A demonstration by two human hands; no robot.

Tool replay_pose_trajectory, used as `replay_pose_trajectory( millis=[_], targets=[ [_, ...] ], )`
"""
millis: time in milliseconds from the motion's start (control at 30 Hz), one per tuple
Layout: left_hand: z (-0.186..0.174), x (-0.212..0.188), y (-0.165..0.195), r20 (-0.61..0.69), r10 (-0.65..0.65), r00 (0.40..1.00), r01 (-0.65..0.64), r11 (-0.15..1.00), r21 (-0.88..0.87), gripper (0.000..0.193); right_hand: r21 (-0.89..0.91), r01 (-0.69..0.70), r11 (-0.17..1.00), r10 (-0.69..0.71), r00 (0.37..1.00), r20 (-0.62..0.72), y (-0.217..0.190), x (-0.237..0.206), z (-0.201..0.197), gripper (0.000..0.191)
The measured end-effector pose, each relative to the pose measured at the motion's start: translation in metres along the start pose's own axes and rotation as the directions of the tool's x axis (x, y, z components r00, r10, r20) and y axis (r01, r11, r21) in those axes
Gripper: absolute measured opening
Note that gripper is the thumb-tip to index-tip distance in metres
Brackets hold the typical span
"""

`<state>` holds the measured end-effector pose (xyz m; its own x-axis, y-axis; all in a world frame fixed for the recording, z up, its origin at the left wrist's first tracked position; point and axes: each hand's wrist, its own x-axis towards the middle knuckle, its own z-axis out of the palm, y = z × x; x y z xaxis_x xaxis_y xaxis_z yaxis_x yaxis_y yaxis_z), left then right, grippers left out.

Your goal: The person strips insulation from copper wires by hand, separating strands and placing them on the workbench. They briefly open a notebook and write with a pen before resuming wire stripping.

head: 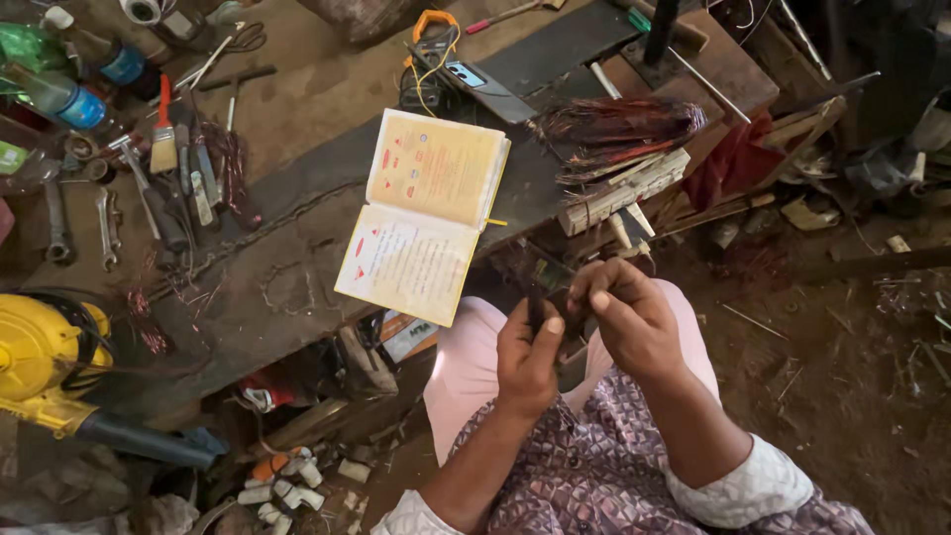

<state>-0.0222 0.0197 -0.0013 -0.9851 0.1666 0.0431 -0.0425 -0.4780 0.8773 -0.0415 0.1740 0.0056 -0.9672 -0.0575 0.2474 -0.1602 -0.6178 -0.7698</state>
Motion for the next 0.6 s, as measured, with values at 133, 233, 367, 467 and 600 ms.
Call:
replay_pose_trajectory(
  millis=[133, 233, 367, 467, 600],
  targets=[
    [0.0004, -0.001, -0.0019, 0.009, 0.011, 1.0, -0.012, 0.996, 0.09, 0.009, 0.019, -0.006, 1.0, 0.007, 0.998, -0.054, -0.0003, -0.0002, 0.0014, 0.019],
    [0.0031, -0.0022, -0.0037, 0.022, 0.0, 1.0, -0.001, 0.999, 0.053, 0.008, 0.035, -0.011, 0.999, 0.014, 0.996, -0.087, -0.0011, 0.0011, 0.0023, 0.022],
    [0.0034, -0.0062, -0.0034, 0.002, -0.016, 1.0, 0.016, 0.985, 0.173, 0.008, -0.001, 0.026, 1.0, -0.026, 0.988, -0.15, -0.0028, 0.0019, 0.0053, 0.024],
    [0.0033, -0.0069, -0.0029, 0.0, -0.011, 1.0, 0.011, 0.986, 0.165, 0.009, 0.024, 0.092, 0.995, -0.089, 0.992, -0.088, -0.0029, 0.0026, 0.0077, 0.027],
    [0.0065, -0.0051, -0.0028, 0.013, 0.054, 0.998, -0.055, 0.989, 0.139, 0.009, -0.042, -0.014, 0.999, 0.009, 0.995, -0.104, -0.0029, 0.0024, 0.0079, 0.027]
  ],
)
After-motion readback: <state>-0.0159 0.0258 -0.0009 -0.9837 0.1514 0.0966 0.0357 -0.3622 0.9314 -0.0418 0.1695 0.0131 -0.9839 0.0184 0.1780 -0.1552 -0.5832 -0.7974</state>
